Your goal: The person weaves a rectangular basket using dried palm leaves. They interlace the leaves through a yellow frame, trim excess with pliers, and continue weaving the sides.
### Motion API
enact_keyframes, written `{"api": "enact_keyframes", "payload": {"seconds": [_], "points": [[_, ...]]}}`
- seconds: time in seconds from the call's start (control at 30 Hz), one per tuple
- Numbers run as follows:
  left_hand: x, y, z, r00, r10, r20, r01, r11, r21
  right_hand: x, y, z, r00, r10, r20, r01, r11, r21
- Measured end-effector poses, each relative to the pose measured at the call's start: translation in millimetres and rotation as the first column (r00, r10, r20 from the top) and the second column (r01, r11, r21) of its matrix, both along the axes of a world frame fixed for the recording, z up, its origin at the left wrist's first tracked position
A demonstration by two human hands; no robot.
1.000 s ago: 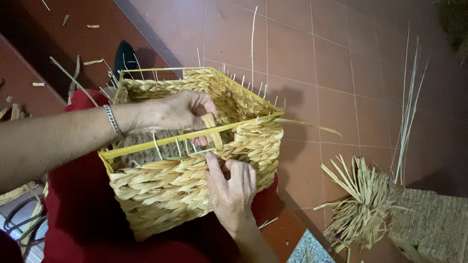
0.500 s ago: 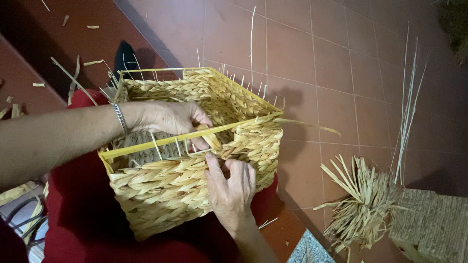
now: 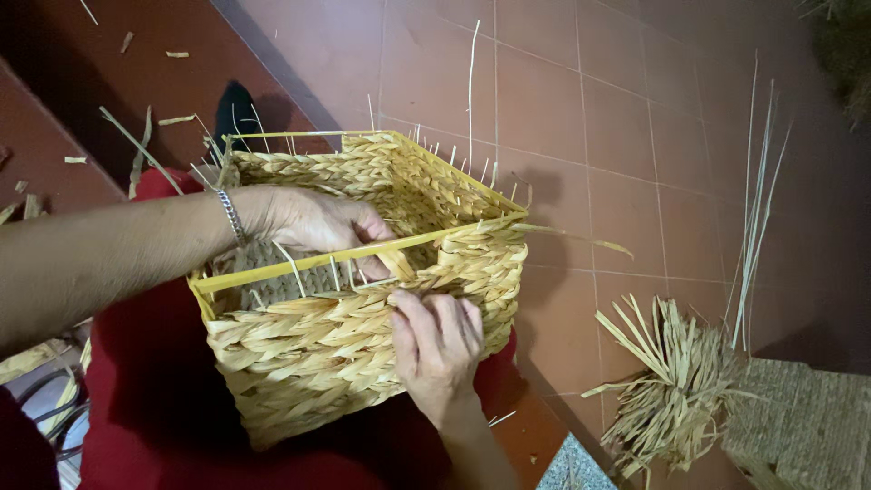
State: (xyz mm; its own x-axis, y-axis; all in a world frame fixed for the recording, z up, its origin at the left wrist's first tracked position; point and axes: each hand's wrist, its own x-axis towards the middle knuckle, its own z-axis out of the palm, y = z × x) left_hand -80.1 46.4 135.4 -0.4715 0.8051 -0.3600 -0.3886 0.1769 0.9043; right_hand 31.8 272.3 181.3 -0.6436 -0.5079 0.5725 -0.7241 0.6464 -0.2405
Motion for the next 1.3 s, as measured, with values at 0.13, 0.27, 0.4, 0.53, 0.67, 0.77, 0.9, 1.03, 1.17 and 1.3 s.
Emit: {"api": "enact_keyframes", "payload": {"seconds": [0.13,0.27,0.4,0.53,0.67,0.77,0.9,1.03,1.17,1.3], "points": [[-1,4,6,0.999,0.05,-0.007,-0.05,0.999,0.009,-11,-3,1,0.996,-0.007,-0.083,0.007,1.0,-0.002],[4,5,21,0.993,0.121,0.008,-0.121,0.992,-0.025,-13,-7,4,0.993,0.024,-0.115,-0.023,1.0,0.009],[9,3,44,0.984,0.101,-0.145,-0.12,0.985,-0.125,-9,-10,5,0.998,0.032,-0.054,-0.033,0.999,-0.028],[5,-16,64,0.963,0.21,-0.167,-0.232,0.964,-0.128,7,-3,6,0.994,0.106,0.027,-0.1,0.981,-0.168],[32,-44,69,0.807,0.368,-0.461,-0.41,0.912,0.01,25,10,7,0.962,0.178,0.208,-0.126,0.963,-0.24],[70,-40,69,0.06,0.14,-0.988,-0.432,0.896,0.101,38,13,6,0.926,0.236,0.295,-0.153,0.948,-0.278],[137,-6,76,-0.242,-0.145,-0.959,-0.407,0.913,-0.035,52,18,9,0.862,0.356,0.362,-0.252,0.919,-0.303],[150,7,78,-0.221,-0.326,-0.919,-0.319,0.915,-0.248,54,17,15,0.805,0.424,0.416,-0.316,0.899,-0.304],[151,6,70,-0.266,-0.244,-0.933,-0.226,0.956,-0.186,33,15,20,0.884,0.343,0.318,-0.264,0.928,-0.264],[151,1,56,-0.263,-0.105,-0.959,-0.145,0.987,-0.068,-1,8,13,0.965,0.162,0.207,-0.114,0.968,-0.225]]}}
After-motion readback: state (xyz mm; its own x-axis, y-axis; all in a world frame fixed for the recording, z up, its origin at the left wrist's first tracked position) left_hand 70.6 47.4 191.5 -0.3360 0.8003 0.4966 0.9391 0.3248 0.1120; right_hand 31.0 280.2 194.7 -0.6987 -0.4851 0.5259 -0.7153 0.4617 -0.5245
